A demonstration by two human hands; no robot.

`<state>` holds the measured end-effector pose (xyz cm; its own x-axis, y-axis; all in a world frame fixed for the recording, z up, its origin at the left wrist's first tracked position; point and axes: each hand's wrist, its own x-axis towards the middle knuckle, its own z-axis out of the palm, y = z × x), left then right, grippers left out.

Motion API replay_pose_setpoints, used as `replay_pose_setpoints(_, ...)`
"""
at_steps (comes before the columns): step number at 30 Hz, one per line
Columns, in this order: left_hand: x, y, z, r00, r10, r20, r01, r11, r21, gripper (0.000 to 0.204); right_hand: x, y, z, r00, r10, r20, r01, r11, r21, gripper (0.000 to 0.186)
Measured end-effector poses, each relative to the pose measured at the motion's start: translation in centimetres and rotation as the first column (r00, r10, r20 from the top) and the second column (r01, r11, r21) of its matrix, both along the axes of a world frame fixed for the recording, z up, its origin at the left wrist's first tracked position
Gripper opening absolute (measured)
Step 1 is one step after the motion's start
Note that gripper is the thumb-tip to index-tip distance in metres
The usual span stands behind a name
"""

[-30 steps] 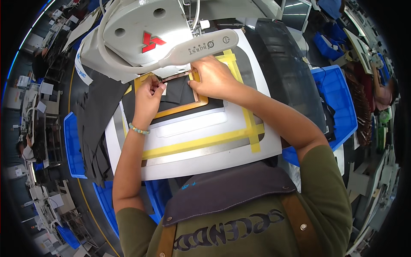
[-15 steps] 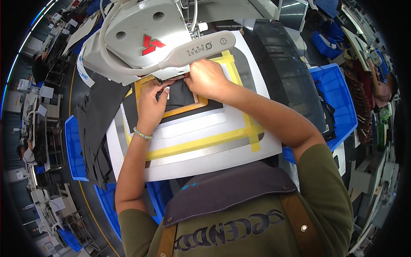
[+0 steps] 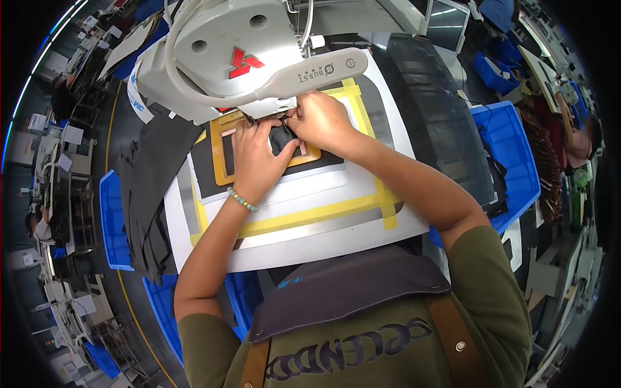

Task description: The person uses an industrial sewing machine to attach white rectangular labels to black fabric pieces. They repeatedly pick up a fabric piece, place it under the machine's presser foot, sew the label, and then move the finished piece into a blue bin.

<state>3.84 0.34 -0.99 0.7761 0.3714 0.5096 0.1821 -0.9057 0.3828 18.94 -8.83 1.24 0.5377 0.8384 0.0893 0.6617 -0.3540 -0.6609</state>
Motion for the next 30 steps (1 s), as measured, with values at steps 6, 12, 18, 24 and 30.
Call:
replay_pose_setpoints(6,0.0,0.7,-1.1,0.999,0.034,0.008,-0.034,0.999,-0.027,0.031,0.1,0.1,-0.3,1.0,-0.013,0.006,0.013,0.999,0.039,0.015)
replay_pose_setpoints(12,-0.5,0.2,0.3,1.0,-0.023,0.0,0.023,0.996,-0.087,0.039,0.1,0.3,-0.1,1.0,-0.031,0.001,0.031,0.998,0.055,0.008)
replay_pose_setpoints(18,-0.6,0.3,0.4,0.999,-0.028,-0.021,0.024,0.991,-0.132,0.041,0.1,0.2,-0.6,0.998,-0.059,-0.035,0.062,0.992,0.106,0.008)
replay_pose_setpoints(24,-0.6,1.1,-0.4,0.997,-0.058,0.054,0.065,0.989,-0.133,0.038,-0.1,0.3,-0.6,0.998,-0.062,-0.018,0.064,0.993,0.104,0.008)
replay_pose_setpoints(30,-0.6,1.0,-0.1,0.997,-0.064,0.031,0.068,0.986,-0.154,0.033,0.1,-0.3,-0.4,0.998,-0.007,-0.056,0.013,0.995,0.098,0.01)
